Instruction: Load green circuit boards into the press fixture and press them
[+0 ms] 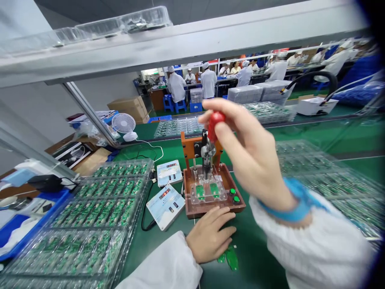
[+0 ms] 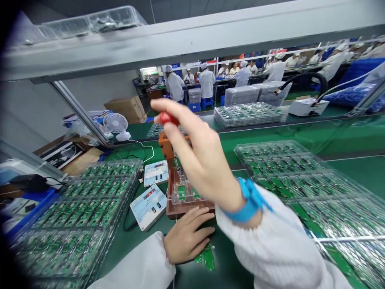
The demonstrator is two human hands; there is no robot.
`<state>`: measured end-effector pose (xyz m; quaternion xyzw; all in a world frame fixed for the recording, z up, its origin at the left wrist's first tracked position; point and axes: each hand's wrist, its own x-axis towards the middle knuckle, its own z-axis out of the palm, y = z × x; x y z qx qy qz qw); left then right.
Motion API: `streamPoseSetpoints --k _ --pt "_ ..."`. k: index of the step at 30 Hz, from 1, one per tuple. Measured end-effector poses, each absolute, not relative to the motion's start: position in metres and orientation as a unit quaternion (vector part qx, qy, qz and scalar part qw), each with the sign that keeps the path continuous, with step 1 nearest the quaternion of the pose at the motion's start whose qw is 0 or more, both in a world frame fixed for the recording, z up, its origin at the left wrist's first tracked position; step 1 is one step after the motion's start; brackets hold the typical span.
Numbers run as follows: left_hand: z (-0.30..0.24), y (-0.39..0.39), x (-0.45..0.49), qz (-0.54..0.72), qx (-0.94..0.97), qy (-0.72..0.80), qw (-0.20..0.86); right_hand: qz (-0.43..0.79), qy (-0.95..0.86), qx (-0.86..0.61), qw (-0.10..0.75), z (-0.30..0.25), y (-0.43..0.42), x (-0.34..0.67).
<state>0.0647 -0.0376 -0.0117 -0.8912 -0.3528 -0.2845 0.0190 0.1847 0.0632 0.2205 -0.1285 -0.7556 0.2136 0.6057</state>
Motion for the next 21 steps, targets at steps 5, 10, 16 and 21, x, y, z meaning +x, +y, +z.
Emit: streamPoseSetpoints --k 5,10,16,21 --pt "-0.010 -0.036 0.066 -0.288 -0.887 -0.362 0.015 0.108 -0.764 -0.131 0.622 0.168 0.041 0.189" --pt "-0.004 -0.036 0.068 -0.298 -0.884 -0.360 0.009 0.147 -0.767 -0.011 0.624 0.132 0.064 0.186" --pt "-0.009 -0.033 0.071 -0.333 -0.873 -0.356 0.028 0.195 -0.728 -0.029 0.656 0.105 0.060 0.177" --pt "-0.018 -0.031 0.072 -0.311 -0.880 -0.360 0.012 0.227 -0.702 -0.044 0.674 0.101 0.052 0.171"
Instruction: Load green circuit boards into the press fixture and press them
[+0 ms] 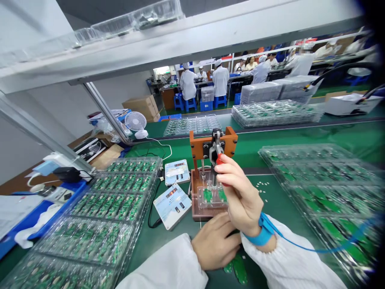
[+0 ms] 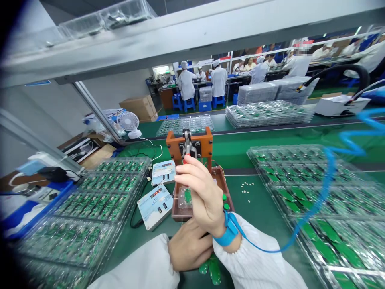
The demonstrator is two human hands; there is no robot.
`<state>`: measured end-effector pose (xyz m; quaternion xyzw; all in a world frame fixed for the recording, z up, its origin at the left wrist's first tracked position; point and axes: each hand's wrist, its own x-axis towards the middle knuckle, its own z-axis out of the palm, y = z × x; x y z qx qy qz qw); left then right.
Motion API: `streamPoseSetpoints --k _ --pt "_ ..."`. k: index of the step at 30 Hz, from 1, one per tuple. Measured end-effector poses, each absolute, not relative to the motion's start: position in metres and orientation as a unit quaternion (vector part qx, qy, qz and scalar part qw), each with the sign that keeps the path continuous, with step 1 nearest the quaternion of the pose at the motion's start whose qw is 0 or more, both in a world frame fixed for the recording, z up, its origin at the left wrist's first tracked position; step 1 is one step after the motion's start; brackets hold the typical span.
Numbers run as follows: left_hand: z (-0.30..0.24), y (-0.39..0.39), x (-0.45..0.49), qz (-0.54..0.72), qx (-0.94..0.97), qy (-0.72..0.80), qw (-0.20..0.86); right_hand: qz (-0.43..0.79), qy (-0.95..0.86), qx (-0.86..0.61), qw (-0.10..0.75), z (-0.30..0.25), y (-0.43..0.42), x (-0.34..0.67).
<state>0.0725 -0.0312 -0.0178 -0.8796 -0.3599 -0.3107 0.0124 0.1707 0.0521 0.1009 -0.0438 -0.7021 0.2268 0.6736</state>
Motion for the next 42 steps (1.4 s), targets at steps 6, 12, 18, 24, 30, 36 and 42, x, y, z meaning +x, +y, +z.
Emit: streamPoseSetpoints --k 6,12,18,24,30,36,42 --pt "0.013 -0.044 0.064 -0.468 -0.800 -0.346 -0.142 0.220 -0.719 -0.029 0.659 0.102 0.054 0.174" --pt "0.066 -0.026 -0.024 -0.437 -0.681 -0.579 -0.100 0.219 -0.717 -0.036 0.661 0.101 0.054 0.174" --pt "0.062 0.017 -0.100 -0.012 -0.679 -0.713 -0.175 0.212 -0.720 -0.036 0.659 0.105 0.053 0.173" --pt "0.060 0.030 -0.097 0.110 -0.675 -0.706 -0.183 0.203 -0.725 -0.032 0.657 0.107 0.053 0.174" --pt "0.060 0.033 -0.095 0.116 -0.683 -0.692 -0.201 0.198 -0.727 -0.039 0.656 0.106 0.053 0.174" --pt "0.068 0.031 -0.090 0.122 -0.664 -0.706 -0.213 0.204 -0.724 -0.045 0.657 0.105 0.052 0.173" --pt "0.077 0.020 -0.096 0.116 -0.646 -0.727 -0.200 0.195 -0.730 -0.052 0.652 0.102 0.052 0.173"
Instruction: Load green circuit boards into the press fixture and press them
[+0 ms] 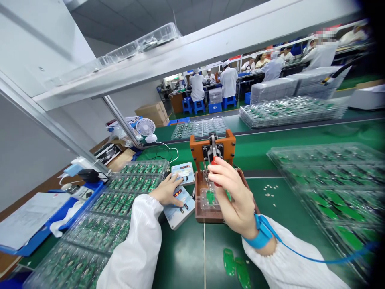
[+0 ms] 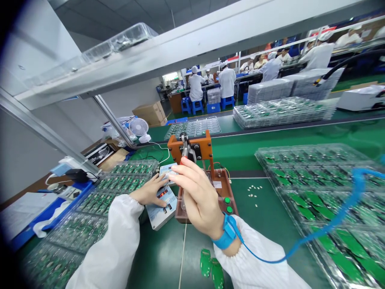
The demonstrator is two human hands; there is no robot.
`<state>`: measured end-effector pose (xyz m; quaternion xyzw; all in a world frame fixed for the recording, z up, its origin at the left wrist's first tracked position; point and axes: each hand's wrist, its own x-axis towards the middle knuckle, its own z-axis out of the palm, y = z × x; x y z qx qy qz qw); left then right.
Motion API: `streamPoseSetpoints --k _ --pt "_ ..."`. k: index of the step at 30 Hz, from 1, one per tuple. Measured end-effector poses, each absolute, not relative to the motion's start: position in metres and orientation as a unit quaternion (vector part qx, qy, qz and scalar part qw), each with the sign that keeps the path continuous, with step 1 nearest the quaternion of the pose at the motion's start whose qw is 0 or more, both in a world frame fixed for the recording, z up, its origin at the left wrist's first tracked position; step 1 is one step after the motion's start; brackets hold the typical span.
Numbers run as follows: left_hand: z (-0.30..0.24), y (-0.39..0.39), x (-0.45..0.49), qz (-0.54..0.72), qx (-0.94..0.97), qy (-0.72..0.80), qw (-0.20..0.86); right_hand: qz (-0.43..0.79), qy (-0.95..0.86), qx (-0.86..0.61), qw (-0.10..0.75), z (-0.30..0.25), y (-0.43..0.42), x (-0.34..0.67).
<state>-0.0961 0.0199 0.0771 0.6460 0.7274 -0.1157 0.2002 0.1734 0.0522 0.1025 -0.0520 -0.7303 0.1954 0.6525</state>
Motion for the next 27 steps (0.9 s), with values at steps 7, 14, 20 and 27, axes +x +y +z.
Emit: streamPoseSetpoints --k 7,14,20,27 --pt "0.070 0.018 -0.100 -0.125 0.649 0.721 0.207 0.196 -0.732 -0.049 0.650 0.101 0.052 0.174" --pt "0.065 0.022 -0.105 -0.136 0.654 0.717 0.200 0.195 -0.736 -0.050 0.647 0.101 0.052 0.174" --pt "0.068 0.023 -0.103 -0.149 0.635 0.729 0.207 0.203 -0.730 -0.054 0.650 0.101 0.050 0.174" --pt "0.061 0.027 -0.105 -0.156 0.639 0.724 0.210 0.198 -0.726 -0.063 0.655 0.101 0.049 0.172"
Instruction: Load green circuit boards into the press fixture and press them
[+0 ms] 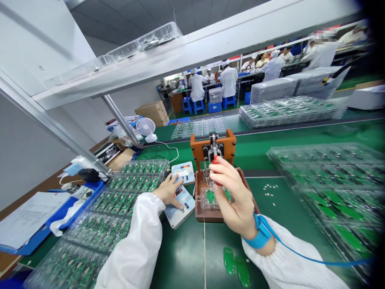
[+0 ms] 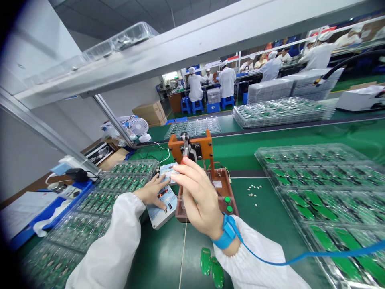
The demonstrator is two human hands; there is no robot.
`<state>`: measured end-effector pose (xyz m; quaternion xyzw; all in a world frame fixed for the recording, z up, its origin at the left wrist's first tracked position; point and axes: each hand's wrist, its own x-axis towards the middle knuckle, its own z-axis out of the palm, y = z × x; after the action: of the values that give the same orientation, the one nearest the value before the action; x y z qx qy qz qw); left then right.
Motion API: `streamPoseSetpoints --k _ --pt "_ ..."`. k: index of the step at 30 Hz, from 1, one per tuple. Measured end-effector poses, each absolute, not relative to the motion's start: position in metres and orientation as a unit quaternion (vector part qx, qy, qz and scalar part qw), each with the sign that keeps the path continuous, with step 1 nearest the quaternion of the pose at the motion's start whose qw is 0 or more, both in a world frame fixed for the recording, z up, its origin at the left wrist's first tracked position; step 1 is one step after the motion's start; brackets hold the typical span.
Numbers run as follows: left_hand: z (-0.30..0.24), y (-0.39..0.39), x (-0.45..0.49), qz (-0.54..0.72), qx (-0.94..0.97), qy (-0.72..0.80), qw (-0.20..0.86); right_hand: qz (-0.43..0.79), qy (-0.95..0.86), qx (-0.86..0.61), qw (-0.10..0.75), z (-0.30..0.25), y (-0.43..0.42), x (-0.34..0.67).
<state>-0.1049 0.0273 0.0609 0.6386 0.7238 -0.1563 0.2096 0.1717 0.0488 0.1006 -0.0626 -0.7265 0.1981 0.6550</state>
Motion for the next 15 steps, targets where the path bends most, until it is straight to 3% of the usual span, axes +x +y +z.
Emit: streamPoseSetpoints --k 4,9,12,15 --pt "0.082 0.020 -0.089 -0.146 0.634 0.739 0.176 0.191 -0.725 -0.064 0.658 0.101 0.049 0.171" --pt "0.116 -0.024 -0.027 -0.032 0.672 0.729 0.127 0.183 -0.729 -0.061 0.657 0.101 0.050 0.171" --pt "0.099 -0.050 0.032 0.020 0.829 0.540 0.143 0.178 -0.725 -0.066 0.662 0.101 0.050 0.171" --pt "0.063 -0.062 0.084 0.008 0.942 0.330 0.054 0.183 -0.724 -0.073 0.662 0.101 0.050 0.171"
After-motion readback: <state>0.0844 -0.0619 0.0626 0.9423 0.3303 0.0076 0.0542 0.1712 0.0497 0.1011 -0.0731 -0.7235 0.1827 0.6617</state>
